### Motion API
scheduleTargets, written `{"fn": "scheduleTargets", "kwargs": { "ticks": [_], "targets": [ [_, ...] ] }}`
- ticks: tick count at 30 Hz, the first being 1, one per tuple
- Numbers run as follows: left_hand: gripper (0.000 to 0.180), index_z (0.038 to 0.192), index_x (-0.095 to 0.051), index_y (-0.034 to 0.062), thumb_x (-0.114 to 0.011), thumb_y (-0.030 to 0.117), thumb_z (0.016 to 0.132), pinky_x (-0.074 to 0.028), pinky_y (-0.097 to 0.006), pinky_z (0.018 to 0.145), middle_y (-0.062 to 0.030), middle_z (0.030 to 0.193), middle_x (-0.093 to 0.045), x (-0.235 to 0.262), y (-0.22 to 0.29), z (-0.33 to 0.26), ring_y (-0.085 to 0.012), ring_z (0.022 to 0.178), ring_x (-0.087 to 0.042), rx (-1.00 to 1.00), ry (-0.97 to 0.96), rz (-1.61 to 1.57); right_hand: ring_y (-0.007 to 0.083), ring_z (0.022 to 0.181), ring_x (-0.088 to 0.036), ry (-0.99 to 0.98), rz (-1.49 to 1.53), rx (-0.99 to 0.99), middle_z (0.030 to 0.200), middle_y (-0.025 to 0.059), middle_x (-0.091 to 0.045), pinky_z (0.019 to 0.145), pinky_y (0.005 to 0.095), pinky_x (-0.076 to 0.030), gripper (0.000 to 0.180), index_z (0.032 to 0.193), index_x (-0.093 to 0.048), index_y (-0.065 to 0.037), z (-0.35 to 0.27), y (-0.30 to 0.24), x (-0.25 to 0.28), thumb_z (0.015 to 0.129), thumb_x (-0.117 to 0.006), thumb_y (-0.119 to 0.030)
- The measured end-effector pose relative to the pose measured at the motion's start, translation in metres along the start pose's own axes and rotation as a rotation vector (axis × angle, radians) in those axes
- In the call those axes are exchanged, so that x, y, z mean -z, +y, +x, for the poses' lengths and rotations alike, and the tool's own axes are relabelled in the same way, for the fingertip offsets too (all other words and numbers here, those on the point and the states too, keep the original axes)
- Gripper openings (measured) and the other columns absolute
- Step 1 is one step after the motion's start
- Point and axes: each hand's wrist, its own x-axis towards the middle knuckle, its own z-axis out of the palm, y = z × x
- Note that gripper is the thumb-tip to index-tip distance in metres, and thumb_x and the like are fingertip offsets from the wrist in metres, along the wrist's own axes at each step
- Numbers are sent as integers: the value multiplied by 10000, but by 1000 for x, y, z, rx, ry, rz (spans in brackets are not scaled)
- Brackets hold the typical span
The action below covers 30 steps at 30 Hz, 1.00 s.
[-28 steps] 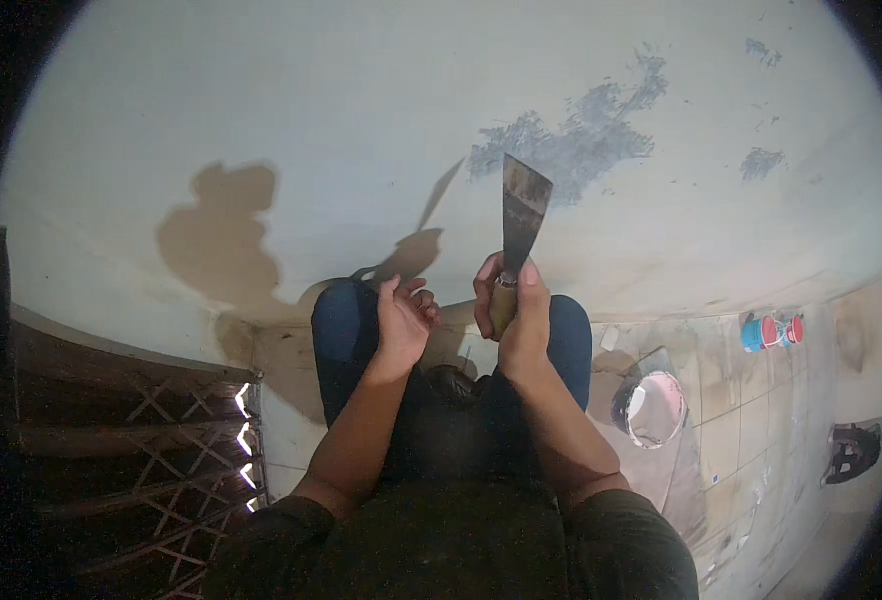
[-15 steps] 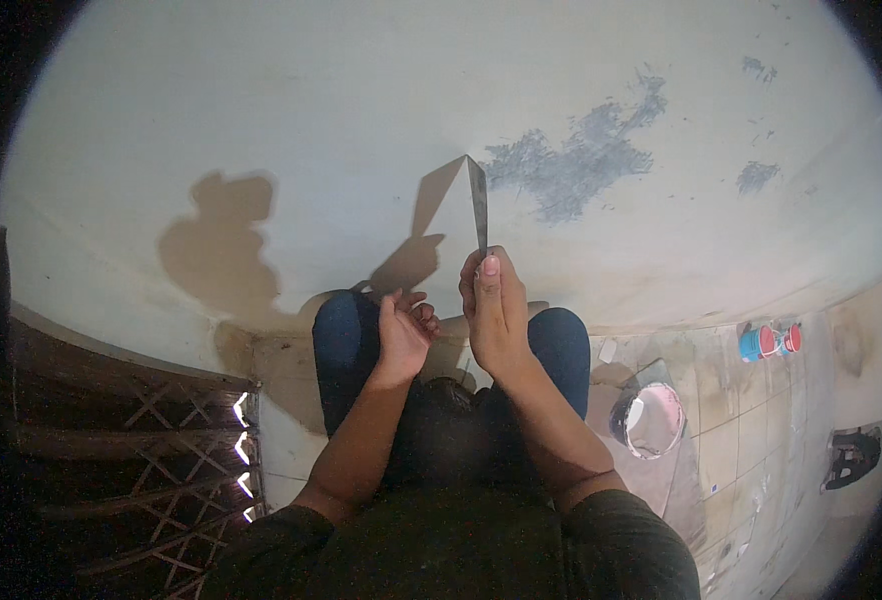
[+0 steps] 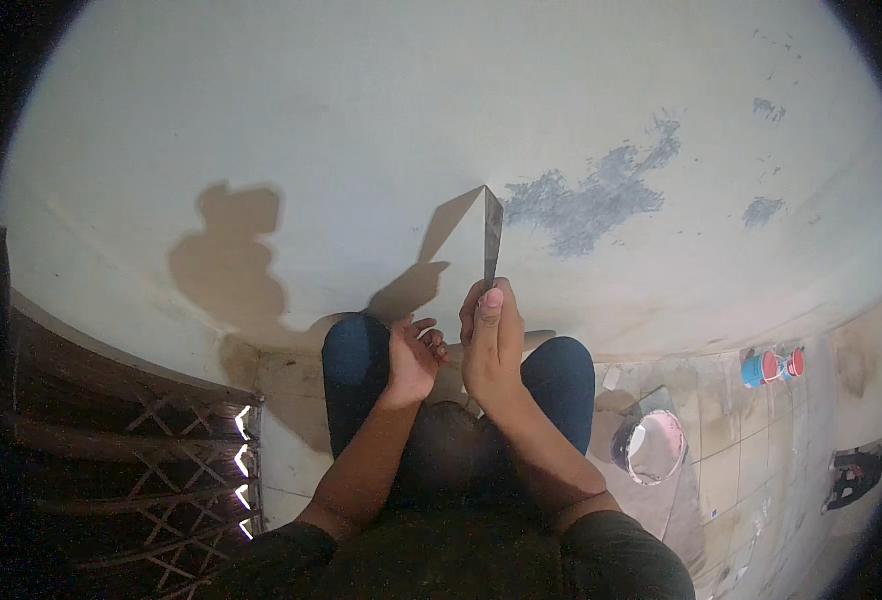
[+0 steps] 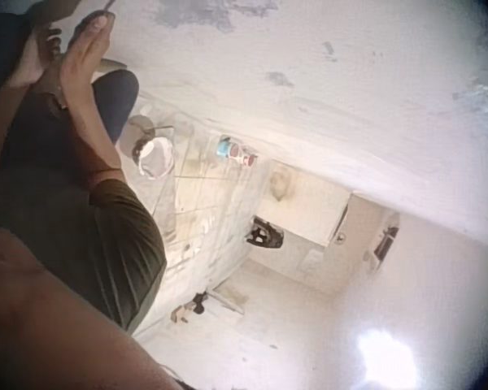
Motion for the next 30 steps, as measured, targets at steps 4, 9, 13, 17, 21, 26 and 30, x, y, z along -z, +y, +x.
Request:
{"fn": "scheduleTargets", "kwargs": {
  "ticks": [4,9,13,17,21,26,30],
  "targets": [
    [423,1001,-543,67,-480,474,907,-394,-355,633,-50,703,-491,7,-3,0,-200,624,-474,1,-10,-10,67,462,-379,44,68,43,628,3,-416,408,211,-293,569,924,-464,-64,18,-34,-5,1000,-273,-595],
    [427,981,-554,74,-494,485,883,-386,-358,638,-45,708,-484,9,0,4,-209,643,-471,-29,22,32,42,494,-355,173,169,51,642,-25,-440,435,195,-270,526,946,-508,-70,39,-75,-1,1002,-341,-566],
    [417,970,-556,88,-501,490,874,-381,-358,650,-39,739,-483,10,2,7,-205,673,-470,-30,4,14,39,483,-345,166,165,128,612,-32,-417,420,198,-264,516,936,-501,-56,50,-83,13,1019,-323,-534],
    [417,969,-553,93,-515,494,863,-377,-353,655,-40,770,-484,7,0,5,-202,696,-466,-14,4,14,59,512,-364,173,16,162,606,-13,-416,459,222,-288,537,834,-494,-32,50,-75,19,1037,-297,-488],
    [419,983,-548,96,-518,494,858,-371,-350,650,-46,770,-483,5,-3,3,-203,691,-463,-25,29,32,102,543,-392,216,-195,233,604,9,-429,505,272,-312,576,731,-462,-16,46,-73,21,1046,-274,-460],
    [396,984,-536,119,-533,491,850,-370,-344,652,-47,775,-484,8,-4,3,-203,692,-466,-16,29,42,166,531,-428,193,-294,238,579,60,-438,510,325,-343,562,739,-460,-7,38,-58,28,1049,-264,-434],
    [396,1009,-510,131,-555,486,838,-373,-348,636,-49,814,-491,7,-4,1,-198,690,-465,-53,69,25,329,536,-524,186,-447,256,582,165,-485,531,423,-392,520,776,-472,9,19,-24,28,1046,-275,-389]
  ]
}}
